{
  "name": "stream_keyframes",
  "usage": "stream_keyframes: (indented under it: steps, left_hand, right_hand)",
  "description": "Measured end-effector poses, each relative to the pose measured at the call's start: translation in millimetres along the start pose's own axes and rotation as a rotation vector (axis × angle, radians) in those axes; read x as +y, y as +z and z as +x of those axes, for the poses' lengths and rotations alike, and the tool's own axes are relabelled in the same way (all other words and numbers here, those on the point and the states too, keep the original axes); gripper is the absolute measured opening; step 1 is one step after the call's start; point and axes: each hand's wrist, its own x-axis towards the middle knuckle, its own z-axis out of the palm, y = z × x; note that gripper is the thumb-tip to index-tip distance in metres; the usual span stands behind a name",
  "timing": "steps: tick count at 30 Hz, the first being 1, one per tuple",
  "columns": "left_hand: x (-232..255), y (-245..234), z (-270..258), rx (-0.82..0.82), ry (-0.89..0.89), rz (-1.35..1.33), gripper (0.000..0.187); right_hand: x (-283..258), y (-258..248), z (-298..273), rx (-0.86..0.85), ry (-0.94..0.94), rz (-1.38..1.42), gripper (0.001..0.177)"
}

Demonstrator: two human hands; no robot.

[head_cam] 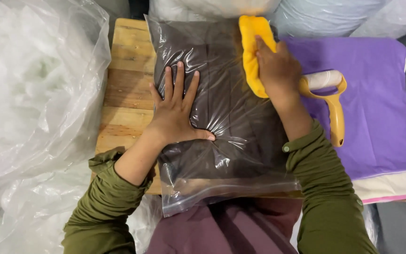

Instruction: Stuffing a pillowcase with fiberfill, zipping it shut, cleaning it with a lint roller, and placing it in a plastic bag.

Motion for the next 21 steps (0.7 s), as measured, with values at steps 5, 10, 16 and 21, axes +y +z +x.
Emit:
stream_keyframes:
  steps: [5, 10, 16, 21]
  left_hand:
    - [-5.1, -1.4, -4.0, 0.036, 0.024, -0.053, 0.159]
    - [-10.8, -12.3, -10.5, 0.397, 0.27, -0.466, 0.142]
    - [-5.4, 12.7, 5.2, 0.389, 0.323, -0.363, 0.119]
    - [-12.6, 11.7, 10.2, 0.304, 0.167, -0.221, 0.124]
  right_hand:
    - [52.4, 13.0, -22.2, -0.26, 0.258, -0.018, 0.044]
    - [63.4, -30.5, -54.1, 0.258, -0.015, 0.249, 0.036]
    - [-67.3, -93.8, -81.3, 0.255, -0.288, 0.652, 0.036]
    - [-108.6, -69.1, -86.5, 0.379, -0.408, 0.253, 0.041]
